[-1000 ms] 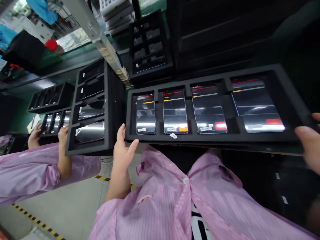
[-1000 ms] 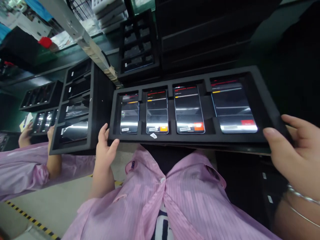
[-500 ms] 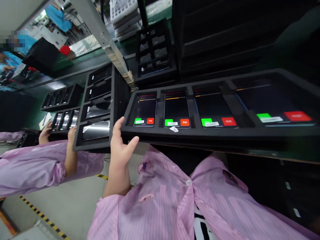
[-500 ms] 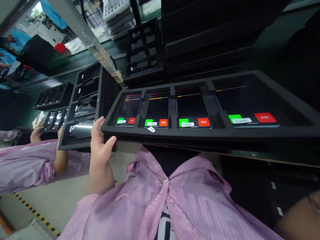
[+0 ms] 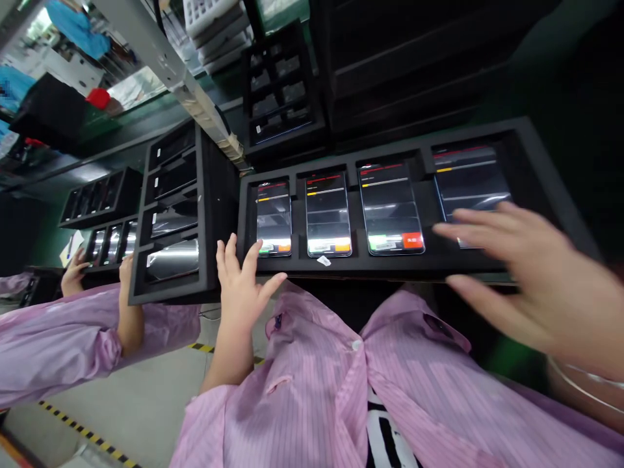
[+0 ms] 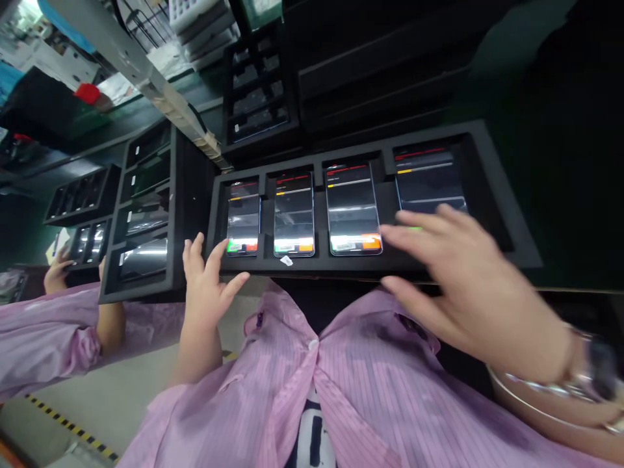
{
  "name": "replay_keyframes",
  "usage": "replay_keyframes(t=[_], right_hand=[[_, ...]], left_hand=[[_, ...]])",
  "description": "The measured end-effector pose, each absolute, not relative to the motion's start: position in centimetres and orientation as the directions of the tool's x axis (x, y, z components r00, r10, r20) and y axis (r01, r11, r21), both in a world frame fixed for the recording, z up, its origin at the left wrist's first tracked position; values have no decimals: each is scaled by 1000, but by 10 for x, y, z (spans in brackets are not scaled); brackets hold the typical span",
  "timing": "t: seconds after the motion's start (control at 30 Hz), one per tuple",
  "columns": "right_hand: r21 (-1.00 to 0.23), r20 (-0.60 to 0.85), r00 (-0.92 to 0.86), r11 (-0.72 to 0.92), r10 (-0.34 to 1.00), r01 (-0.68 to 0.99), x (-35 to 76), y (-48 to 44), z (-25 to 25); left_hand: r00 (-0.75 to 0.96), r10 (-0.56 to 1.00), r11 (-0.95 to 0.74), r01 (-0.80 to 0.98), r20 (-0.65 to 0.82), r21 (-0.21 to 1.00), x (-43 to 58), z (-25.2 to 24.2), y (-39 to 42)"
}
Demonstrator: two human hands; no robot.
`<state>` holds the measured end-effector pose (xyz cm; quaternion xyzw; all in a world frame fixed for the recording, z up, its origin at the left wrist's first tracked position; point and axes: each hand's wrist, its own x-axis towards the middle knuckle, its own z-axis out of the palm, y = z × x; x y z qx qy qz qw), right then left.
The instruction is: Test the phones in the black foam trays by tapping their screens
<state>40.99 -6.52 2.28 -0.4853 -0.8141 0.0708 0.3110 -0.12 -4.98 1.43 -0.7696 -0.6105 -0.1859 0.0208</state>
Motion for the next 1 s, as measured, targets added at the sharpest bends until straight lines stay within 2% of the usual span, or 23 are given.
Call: replay_keyframes(t=[0.1,0.2,0.37,0.6,0.73,0.87,1.0], right_hand=[[-365,425,-493,642,759,674,373,-58,14],[-334,403,-513,644,758,689,357,-53,0],[-345,394,-498,627,772,699,368,-53,0],[-336,467,-236,418,852,844,422,-66,7],[-349,398,-205,354,894,868,429,-69,1],[-405,407,-169,343,898,848,414,-66,3],[-366,380,-184,330,906,870,394,-59,6]], left_hand=[[346,865,-434,880,362,195,22,18,-47],[457,827,-530,828,329,183,42,16,-41],[476,831,-530,834,286,152,55,8,-29],[481,806,-554,819,345,150,56,6,-25],[460,830,-530,826,316,191,56,11,-26],[438,857,-495,846,272,198,57,18,-25],[417,881,-460,866,224,196,62,25,-20]])
